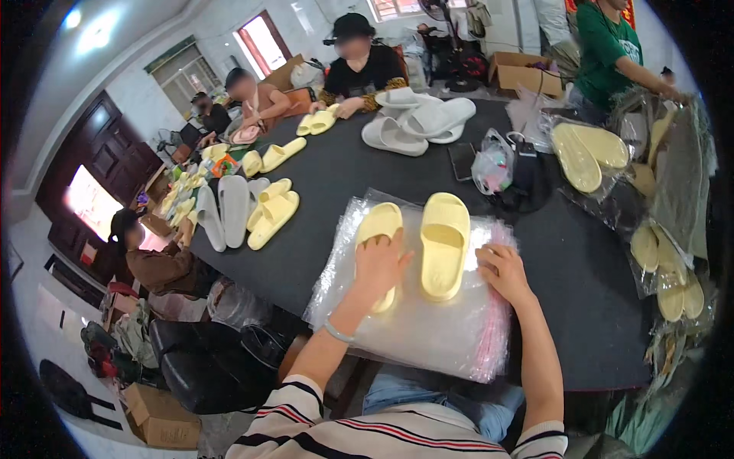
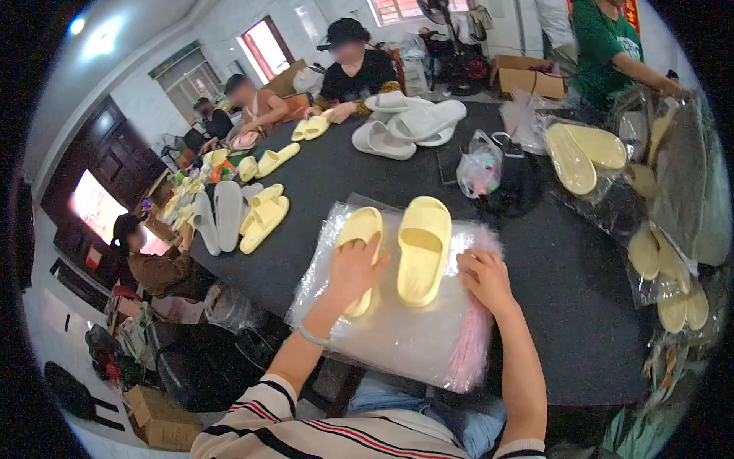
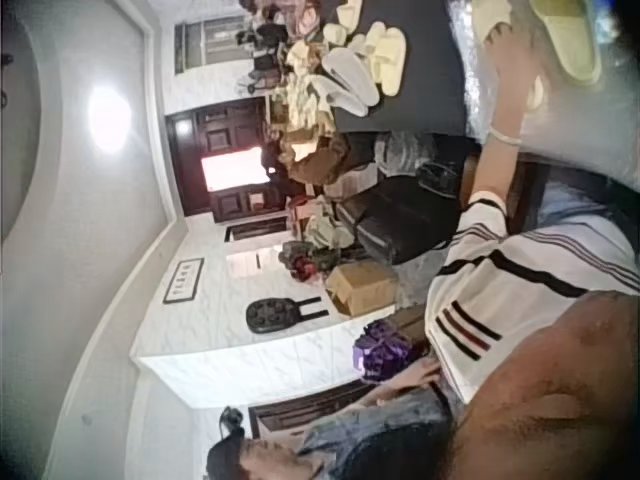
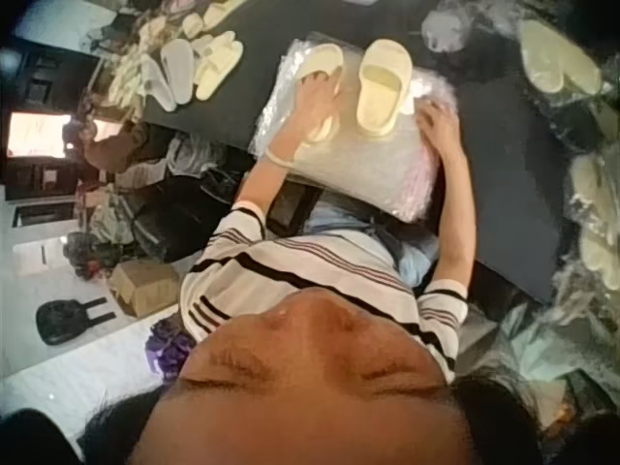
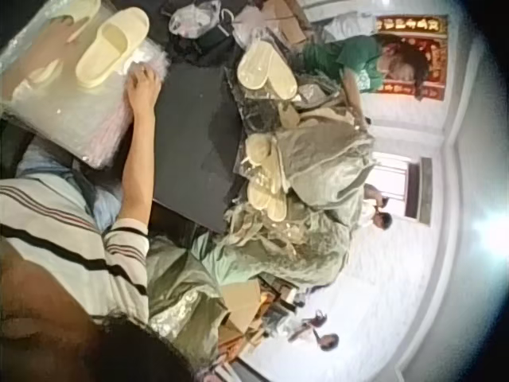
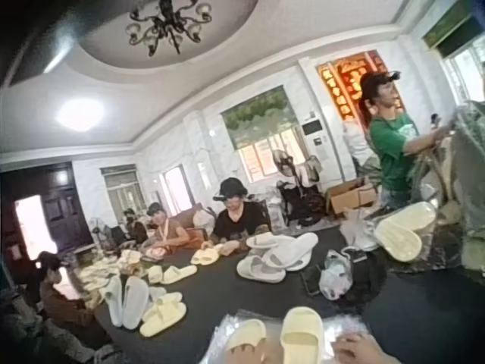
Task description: The person packs pairs of plastic slippers into clear plastic bags. They pick up slippers of various colors from a table, place them into bags, and set the packaged pairs aside. The task is performed by hand in a repetitive assembly line manner.
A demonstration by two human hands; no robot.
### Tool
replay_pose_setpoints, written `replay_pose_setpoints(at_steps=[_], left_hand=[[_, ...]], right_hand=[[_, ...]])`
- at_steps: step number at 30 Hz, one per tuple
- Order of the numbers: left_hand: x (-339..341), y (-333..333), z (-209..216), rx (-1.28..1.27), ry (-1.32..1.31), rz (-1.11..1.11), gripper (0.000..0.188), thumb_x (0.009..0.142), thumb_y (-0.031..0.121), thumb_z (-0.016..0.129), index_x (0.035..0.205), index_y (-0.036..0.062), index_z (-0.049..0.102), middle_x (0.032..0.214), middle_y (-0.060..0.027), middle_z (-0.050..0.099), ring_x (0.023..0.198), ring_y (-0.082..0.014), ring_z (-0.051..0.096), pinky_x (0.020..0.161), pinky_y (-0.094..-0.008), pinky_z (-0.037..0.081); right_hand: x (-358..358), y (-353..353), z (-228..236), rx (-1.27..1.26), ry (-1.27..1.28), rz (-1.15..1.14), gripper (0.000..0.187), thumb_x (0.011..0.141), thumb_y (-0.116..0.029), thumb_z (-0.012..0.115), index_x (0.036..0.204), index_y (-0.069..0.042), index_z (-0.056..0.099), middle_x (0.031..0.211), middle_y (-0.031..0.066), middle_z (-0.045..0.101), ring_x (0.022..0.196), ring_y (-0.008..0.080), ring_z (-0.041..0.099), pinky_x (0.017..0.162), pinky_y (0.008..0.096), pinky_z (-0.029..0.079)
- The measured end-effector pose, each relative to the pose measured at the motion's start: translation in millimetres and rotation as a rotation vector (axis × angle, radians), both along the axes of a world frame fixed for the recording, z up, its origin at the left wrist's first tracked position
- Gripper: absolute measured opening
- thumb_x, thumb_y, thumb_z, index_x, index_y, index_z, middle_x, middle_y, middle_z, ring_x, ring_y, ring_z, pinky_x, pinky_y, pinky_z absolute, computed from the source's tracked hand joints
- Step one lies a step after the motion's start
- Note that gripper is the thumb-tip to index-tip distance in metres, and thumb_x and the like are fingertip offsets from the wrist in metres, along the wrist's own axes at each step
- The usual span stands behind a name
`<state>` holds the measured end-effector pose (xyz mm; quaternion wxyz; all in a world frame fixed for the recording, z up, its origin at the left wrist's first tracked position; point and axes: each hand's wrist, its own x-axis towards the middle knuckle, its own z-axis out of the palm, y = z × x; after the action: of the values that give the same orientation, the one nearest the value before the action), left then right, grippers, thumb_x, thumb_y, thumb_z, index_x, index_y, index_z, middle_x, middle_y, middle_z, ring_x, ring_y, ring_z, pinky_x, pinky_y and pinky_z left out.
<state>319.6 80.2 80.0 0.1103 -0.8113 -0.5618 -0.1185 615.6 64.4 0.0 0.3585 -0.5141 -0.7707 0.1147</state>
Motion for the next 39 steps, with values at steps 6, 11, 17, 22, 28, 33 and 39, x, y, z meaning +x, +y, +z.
replay_pose_setpoints(at_steps=[6,11,17,22,28,33,39], left_hand=[[26.8,0.7,-8.8,-0.160,-0.238,-0.213,0.047,0.092,0.038,0.053,0.128,0.0066,0.052,0.093,-0.0189,0.062,0.091,-0.0362,0.059,0.083,-0.0457,0.045],[30.0,25.3,-32.4,-0.108,-0.127,-0.126,0.045,0.092,0.033,0.056,0.127,0.0056,0.052,0.083,-0.0207,0.062,0.082,-0.0360,0.060,0.079,-0.0453,0.046],[-28.7,25.4,17.9,-0.193,-0.298,-0.073,0.039,0.089,0.029,0.060,0.120,0.0046,0.059,0.070,-0.0178,0.061,0.073,-0.0346,0.060,0.068,-0.0452,0.046],[-196.7,100.2,40.0,0.156,-0.133,-0.040,0.030,0.085,0.018,0.062,0.115,0.0147,0.066,0.070,-0.0182,0.061,0.072,-0.0350,0.059,0.069,-0.0445,0.047],[-343.2,133.7,69.2,-0.127,-0.173,0.353,0.035,0.084,0.016,0.061,0.119,0.0096,0.064,0.105,-0.0226,0.066,0.101,-0.0347,0.063,0.087,-0.0394,0.048],[-318.2,112.7,-6.9,0.020,-0.433,0.163,0.041,0.087,0.021,0.065,0.122,0.0004,0.059,0.125,-0.0227,0.057,0.119,-0.0363,0.052,0.102,-0.0399,0.039],[-235.4,61.3,-65.0,-0.452,-0.987,0.201,0.054,0.097,0.036,0.051,0.135,-0.0024,0.046,0.132,-0.0157,0.053,0.125,-0.0240,0.048,0.106,-0.0337,0.035]], right_hand=[[2.6,0.3,-6.8,0.036,-0.049,-0.016,0.037,0.078,-0.020,0.068,0.115,-0.020,0.065,0.122,0.0042,0.059,0.111,0.0295,0.053,0.093,0.0434,0.043],[-0.9,1.0,-4.4,0.021,-0.034,-0.010,0.040,0.077,-0.023,0.070,0.117,-0.020,0.064,0.124,0.0038,0.058,0.114,0.0291,0.052,0.093,0.0431,0.042],[1.0,-2.0,-7.3,0.022,0.003,-0.018,0.034,0.077,-0.022,0.070,0.111,-0.019,0.067,0.121,0.0039,0.061,0.111,0.0299,0.054,0.092,0.0429,0.044],[0.1,1.1,-7.2,0.026,0.027,-0.002,0.036,0.076,-0.021,0.071,0.112,-0.019,0.067,0.122,0.0034,0.060,0.111,0.0286,0.054,0.093,0.0424,0.043],[-6.3,-2.5,2.2,-0.023,0.024,-0.029,0.037,0.078,-0.022,0.071,0.114,-0.019,0.067,0.124,0.0051,0.060,0.114,0.0289,0.052,0.098,0.0421,0.040],[-0.1,1.1,-4.2,-0.031,0.028,-0.013,0.038,0.078,-0.023,0.071,0.115,-0.019,0.066,0.123,0.0087,0.060,0.115,0.0307,0.052,0.098,0.0422,0.039],[14.5,10.1,-20.8,0.141,0.295,-0.073,0.044,0.083,-0.017,0.066,0.125,-0.010,0.059,0.130,0.0160,0.054,0.122,0.0322,0.048,0.103,0.0402,0.036]])
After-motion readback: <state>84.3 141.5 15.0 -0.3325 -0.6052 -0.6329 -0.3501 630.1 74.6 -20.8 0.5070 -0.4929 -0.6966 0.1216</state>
